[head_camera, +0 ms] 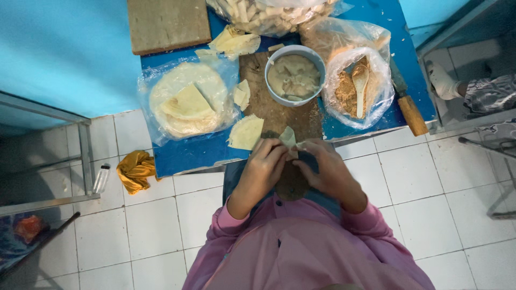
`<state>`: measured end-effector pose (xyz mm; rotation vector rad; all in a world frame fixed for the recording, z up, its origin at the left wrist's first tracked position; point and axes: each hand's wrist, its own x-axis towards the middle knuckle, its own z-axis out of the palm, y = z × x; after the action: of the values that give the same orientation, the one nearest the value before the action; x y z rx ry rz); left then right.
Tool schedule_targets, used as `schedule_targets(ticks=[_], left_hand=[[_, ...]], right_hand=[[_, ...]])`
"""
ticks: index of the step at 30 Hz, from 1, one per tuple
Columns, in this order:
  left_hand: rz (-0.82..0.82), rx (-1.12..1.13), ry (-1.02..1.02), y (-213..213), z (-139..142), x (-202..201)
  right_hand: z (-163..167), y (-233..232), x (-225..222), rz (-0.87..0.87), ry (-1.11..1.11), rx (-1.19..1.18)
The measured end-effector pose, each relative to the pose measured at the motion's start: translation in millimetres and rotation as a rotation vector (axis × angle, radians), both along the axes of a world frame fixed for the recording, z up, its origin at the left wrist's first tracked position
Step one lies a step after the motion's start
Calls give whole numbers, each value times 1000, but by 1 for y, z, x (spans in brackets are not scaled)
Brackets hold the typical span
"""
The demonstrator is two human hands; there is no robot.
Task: The person sits at a table and wraps dough sticks in thin pastry wrappers, folding each wrapper around a piece of dough and setting the wrapped piece on the board. They occasionally scoop brown powder from a plastic bag with a spoon and reach into a large bag for more dough pieces.
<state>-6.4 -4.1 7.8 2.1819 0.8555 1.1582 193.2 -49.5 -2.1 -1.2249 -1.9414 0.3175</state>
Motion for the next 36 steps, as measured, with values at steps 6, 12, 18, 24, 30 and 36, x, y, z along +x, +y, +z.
schedule_targets(ticks=[6, 12, 18, 24, 30, 36], left_hand=[[-48, -2, -2, 0, 8, -4], [-92, -18, 20, 2, 11, -7], [-111, -16, 31, 4, 11, -10], [-77, 2, 73, 4, 9, -6], [-27, 3, 7, 3, 3, -2], [42, -60, 12, 7, 2, 4]], right_hand=[[-3, 11, 12, 100, -74, 70], [-4, 21, 26, 236, -37, -20], [-17, 21, 30, 195, -77, 50], [-25, 26, 18, 44, 178, -7], [-19, 28, 18, 114, 152, -56], [-16, 31, 8, 28, 148, -75]])
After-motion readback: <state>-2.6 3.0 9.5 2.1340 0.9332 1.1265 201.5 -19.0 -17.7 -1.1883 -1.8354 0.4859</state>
